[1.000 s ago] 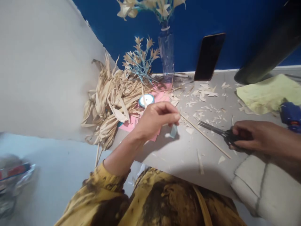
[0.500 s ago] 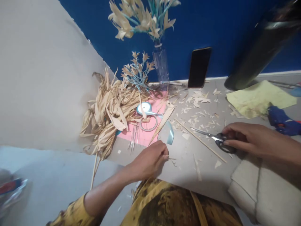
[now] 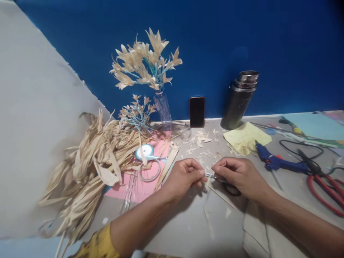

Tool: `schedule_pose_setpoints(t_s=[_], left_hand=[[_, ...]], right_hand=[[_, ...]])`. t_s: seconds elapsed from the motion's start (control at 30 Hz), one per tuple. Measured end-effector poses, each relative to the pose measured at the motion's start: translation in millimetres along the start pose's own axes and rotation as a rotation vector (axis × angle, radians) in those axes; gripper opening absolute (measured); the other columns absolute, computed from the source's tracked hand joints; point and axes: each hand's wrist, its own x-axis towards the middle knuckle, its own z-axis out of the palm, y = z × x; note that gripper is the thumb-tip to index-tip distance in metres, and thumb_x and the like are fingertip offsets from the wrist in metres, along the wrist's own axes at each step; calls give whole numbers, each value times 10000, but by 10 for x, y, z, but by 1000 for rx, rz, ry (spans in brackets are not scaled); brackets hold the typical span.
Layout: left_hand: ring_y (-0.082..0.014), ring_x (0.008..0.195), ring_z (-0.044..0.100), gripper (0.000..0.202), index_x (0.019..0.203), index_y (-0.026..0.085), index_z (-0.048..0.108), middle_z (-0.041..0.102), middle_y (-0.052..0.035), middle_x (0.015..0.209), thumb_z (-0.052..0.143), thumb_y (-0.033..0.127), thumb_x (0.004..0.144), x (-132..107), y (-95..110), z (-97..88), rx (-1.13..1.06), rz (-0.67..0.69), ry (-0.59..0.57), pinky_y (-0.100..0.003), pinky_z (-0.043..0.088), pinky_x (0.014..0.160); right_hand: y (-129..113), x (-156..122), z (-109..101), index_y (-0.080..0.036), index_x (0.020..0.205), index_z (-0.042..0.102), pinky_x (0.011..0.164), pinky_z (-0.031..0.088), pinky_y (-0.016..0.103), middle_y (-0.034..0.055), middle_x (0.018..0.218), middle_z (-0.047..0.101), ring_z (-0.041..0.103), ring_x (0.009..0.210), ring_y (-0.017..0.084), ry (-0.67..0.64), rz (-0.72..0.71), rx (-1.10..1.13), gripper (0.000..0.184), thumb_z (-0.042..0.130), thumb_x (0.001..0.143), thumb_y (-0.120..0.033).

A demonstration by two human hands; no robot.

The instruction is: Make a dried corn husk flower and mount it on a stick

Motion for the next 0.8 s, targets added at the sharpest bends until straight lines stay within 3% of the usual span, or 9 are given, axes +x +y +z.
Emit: schedule_pose_setpoints(t_s=[0.1, 0.13, 0.17, 0.23, 0.33, 0.47, 0.67, 0.73, 0.8], left_hand=[[-207, 954, 666, 209, 994, 188, 692, 737, -96, 1062, 709, 250, 794, 8, 33, -95, 238, 244, 245, -298, 516, 764], [-219, 1007, 660, 205, 1009, 192, 702, 731, -98, 1093, 689, 267, 819, 3, 35, -99, 264, 272, 265, -306, 523, 790], [-224, 984, 670, 203, 996, 182, 707, 734, -105, 1064, 664, 316, 849, -1, 27, -89, 235, 242, 223, -313, 534, 773], [-213, 777, 694, 328, 906, 140, 696, 737, -120, 881, 631, 461, 874, -1, -19, -35, 43, 45, -9, -319, 548, 651], [-172, 563, 658, 453, 830, 113, 661, 710, -97, 716, 775, 540, 729, 21, -129, 60, -271, -228, -278, -296, 536, 530], [-114, 434, 578, 421, 803, 111, 665, 654, -27, 571, 881, 422, 619, 31, -214, 105, -327, -290, -312, -224, 472, 451], [-75, 392, 492, 335, 795, 124, 667, 570, 22, 502, 751, 449, 777, -32, -203, 134, -145, -165, -407, -190, 421, 411], [-68, 380, 466, 321, 796, 130, 655, 537, 38, 492, 718, 445, 811, -41, -207, 145, -172, -143, -417, -183, 399, 395], [-63, 368, 433, 306, 796, 140, 633, 504, 58, 492, 729, 431, 807, -41, -216, 152, -274, -144, -402, -186, 389, 381]], right_hand=[[61, 23, -16, -196, 665, 681, 479, 366, 251, 2, 583, 633, 503, 514, 131, 61, -59, -77, 328, 654, 860, -459], [72, 23, -13, -201, 665, 681, 503, 387, 257, 1, 587, 644, 527, 532, 140, 61, -89, -113, 324, 645, 870, -449], [78, 18, -7, -206, 669, 683, 529, 404, 262, -2, 587, 649, 546, 546, 146, 60, -128, -151, 314, 639, 879, -435], [75, -2, 14, -212, 673, 684, 564, 419, 267, -9, 583, 651, 559, 553, 146, 63, -233, -223, 293, 628, 892, -398], [60, -42, 42, -213, 668, 676, 574, 415, 262, -9, 588, 656, 565, 544, 137, 78, -373, -299, 278, 608, 904, -343], [59, -82, 51, -207, 622, 627, 541, 383, 250, -11, 561, 616, 536, 518, 125, 53, -398, -317, 357, 570, 935, -367], [107, -94, 103, -210, 464, 372, 478, 290, 258, -38, 457, 366, 346, 464, 102, 78, -251, -205, 607, 519, 944, -550], [144, -85, 106, -201, 480, 439, 479, 304, 254, -32, 473, 400, 358, 475, 103, 59, -169, -84, 605, 530, 938, -586], [188, -70, 85, -179, 629, 630, 471, 315, 247, -10, 558, 513, 392, 491, 103, 4, -70, 112, 528, 553, 927, -608]])
